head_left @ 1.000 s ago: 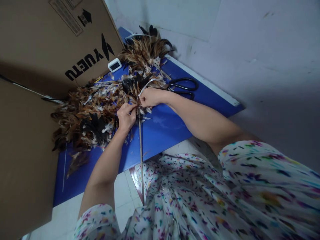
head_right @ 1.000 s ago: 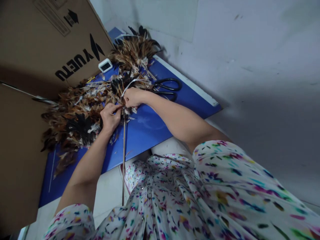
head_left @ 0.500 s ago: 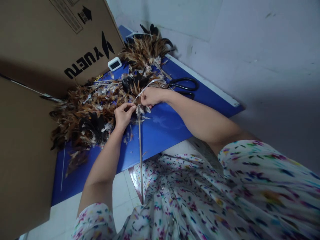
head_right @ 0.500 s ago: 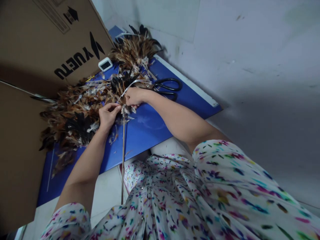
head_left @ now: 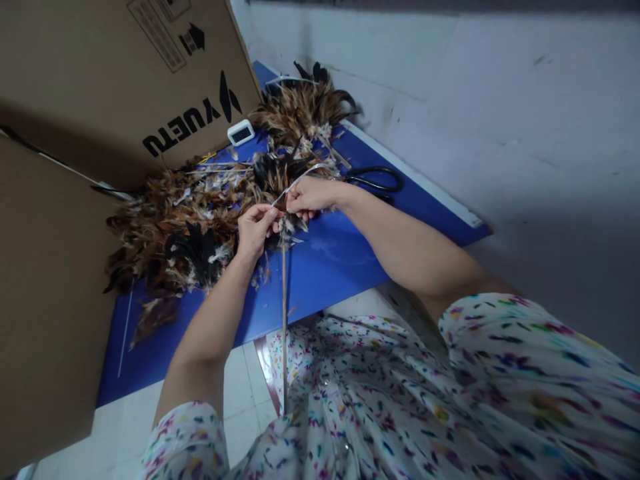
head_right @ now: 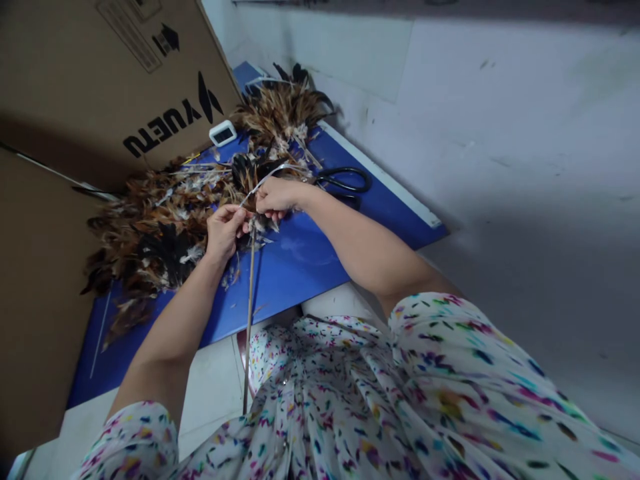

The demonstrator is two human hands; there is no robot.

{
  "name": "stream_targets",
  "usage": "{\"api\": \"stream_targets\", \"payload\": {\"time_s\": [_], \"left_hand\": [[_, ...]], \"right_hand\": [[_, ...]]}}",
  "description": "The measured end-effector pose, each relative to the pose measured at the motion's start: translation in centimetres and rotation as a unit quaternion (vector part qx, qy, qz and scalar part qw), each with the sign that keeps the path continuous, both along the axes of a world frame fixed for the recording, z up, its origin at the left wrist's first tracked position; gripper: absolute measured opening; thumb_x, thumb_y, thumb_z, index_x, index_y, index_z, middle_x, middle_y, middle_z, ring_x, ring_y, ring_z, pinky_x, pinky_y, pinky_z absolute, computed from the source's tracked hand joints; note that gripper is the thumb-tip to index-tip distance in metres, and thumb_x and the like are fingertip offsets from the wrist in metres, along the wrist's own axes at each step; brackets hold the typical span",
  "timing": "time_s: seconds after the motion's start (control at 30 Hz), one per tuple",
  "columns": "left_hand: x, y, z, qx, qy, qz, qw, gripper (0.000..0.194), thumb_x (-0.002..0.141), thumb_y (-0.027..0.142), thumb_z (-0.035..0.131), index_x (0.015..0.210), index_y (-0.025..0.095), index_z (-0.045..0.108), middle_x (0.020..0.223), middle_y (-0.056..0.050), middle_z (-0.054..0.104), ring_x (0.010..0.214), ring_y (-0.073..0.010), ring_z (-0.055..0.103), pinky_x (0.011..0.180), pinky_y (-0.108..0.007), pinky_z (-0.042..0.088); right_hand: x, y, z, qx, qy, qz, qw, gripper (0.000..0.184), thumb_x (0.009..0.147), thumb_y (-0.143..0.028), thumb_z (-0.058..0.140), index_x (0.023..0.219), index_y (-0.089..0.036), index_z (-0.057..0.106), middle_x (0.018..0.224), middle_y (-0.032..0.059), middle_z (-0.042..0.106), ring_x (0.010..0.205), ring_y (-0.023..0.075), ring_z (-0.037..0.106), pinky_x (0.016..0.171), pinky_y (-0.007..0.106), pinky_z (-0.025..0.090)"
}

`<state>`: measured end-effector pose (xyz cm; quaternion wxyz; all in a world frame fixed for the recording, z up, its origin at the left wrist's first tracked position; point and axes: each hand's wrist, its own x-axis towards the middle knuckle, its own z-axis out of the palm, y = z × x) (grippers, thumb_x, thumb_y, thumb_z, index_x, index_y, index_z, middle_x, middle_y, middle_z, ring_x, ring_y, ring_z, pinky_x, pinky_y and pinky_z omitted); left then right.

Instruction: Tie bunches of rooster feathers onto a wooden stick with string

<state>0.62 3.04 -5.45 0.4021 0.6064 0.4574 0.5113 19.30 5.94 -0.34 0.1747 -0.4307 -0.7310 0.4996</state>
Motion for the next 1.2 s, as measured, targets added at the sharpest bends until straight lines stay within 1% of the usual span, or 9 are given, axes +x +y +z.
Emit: {"api": "stream_targets", "payload": {"time_s": [0.1,0.17,0.27,0.43,0.67,0.77,0.83,1.0,1.2], "left_hand": [[0.0,0.2,-0.2,0.006,0.027,0.013,1.0,0.041,0.066,0.053,0.076,0.082,0.02,0.057,0.067,0.0,0.068,0.044,-0.008,0.056,0.037,-0.019,0.032],[0.0,0.3,-0.2,0.012,0.04,0.02,0.999,0.043,0.065,0.05,0.077,0.085,0.022,0.053,0.061,0.004,0.065,0.043,-0.0081,0.056,0.038,-0.018,0.034],[0.0,0.3,-0.1,0.025,0.05,0.026,0.998,0.043,0.064,0.048,0.078,0.08,0.022,0.048,0.053,0.007,0.058,0.042,-0.0086,0.055,0.038,-0.018,0.035],[0.2,0.0,0.1,0.031,0.089,0.036,0.995,0.032,0.066,0.044,0.078,0.074,0.019,0.059,0.059,0.003,0.063,0.047,-0.0094,0.059,0.038,-0.019,0.039],[0.6,-0.6,0.5,0.025,0.124,0.04,0.991,0.011,0.068,0.023,0.072,0.077,0.017,0.07,0.062,0.001,0.067,0.047,-0.0097,0.059,0.046,-0.021,0.048],[0.8,-0.7,0.6,0.021,0.137,0.044,0.989,0.011,0.068,0.019,0.07,0.078,0.016,0.071,0.062,0.001,0.068,0.047,-0.0097,0.059,0.047,-0.021,0.048],[0.8,-0.7,0.6,0.022,0.147,0.053,0.988,0.01,0.068,0.017,0.069,0.078,0.016,0.071,0.063,0.0,0.068,0.047,-0.0101,0.059,0.047,-0.021,0.048],[0.8,-0.5,0.5,0.029,0.177,0.077,0.981,0.009,0.068,0.017,0.07,0.076,0.017,0.072,0.059,0.0,0.067,0.046,-0.0116,0.059,0.048,-0.022,0.047],[0.9,-0.8,0.8,0.038,0.193,0.079,0.977,0.006,0.07,0.021,0.07,0.074,0.017,0.072,0.054,0.002,0.065,0.045,-0.0119,0.059,0.048,-0.022,0.045]], "right_hand": [[-0.2,-0.3,0.1,0.003,-0.006,-0.005,1.0,0.009,0.076,-0.011,0.058,0.068,-0.015,0.055,0.058,-0.0021,0.056,0.049,0.0071,0.052,0.05,0.02,0.044],[-0.3,-0.4,0.0,0.003,0.001,-0.004,1.0,0.009,0.074,-0.01,0.057,0.067,-0.015,0.056,0.058,-0.0018,0.056,0.049,0.0079,0.052,0.05,0.021,0.044],[-0.4,-0.5,-0.1,0.001,0.017,-0.008,1.0,0.008,0.074,-0.009,0.055,0.067,-0.014,0.056,0.055,-0.002,0.054,0.048,0.0082,0.052,0.047,0.021,0.043],[-0.5,-0.4,-0.3,0.01,0.022,-0.017,1.0,0.006,0.075,-0.01,0.057,0.07,-0.013,0.06,0.053,-0.0028,0.054,0.047,0.0073,0.052,0.046,0.018,0.042],[-0.6,-0.4,-0.7,0.038,0.018,-0.018,0.999,0.004,0.072,-0.011,0.059,0.07,-0.012,0.063,0.052,-0.0023,0.055,0.049,0.0078,0.053,0.047,0.019,0.044],[-0.7,-0.6,-0.4,0.075,-0.017,-0.023,0.997,0.009,0.072,-0.014,0.058,0.074,-0.012,0.067,0.053,-0.0015,0.056,0.049,0.0084,0.054,0.049,0.019,0.043],[-0.8,-0.7,-0.2,0.12,-0.063,-0.026,0.99,0.013,0.072,-0.018,0.059,0.077,-0.012,0.07,0.054,0.0003,0.059,0.052,0.0101,0.056,0.052,0.02,0.043],[-1.2,-1.1,0.0,0.256,-0.126,-0.03,0.958,0.015,0.069,-0.022,0.061,0.076,-0.014,0.072,0.076,0.0064,0.07,0.075,0.0162,0.063,0.062,0.023,0.041],[-1.7,-1.6,0.1,0.283,-0.155,-0.04,0.946,0.018,0.071,-0.021,0.06,0.081,-0.014,0.072,0.081,0.0096,0.07,0.078,0.0191,0.061,0.065,0.026,0.04]]}}
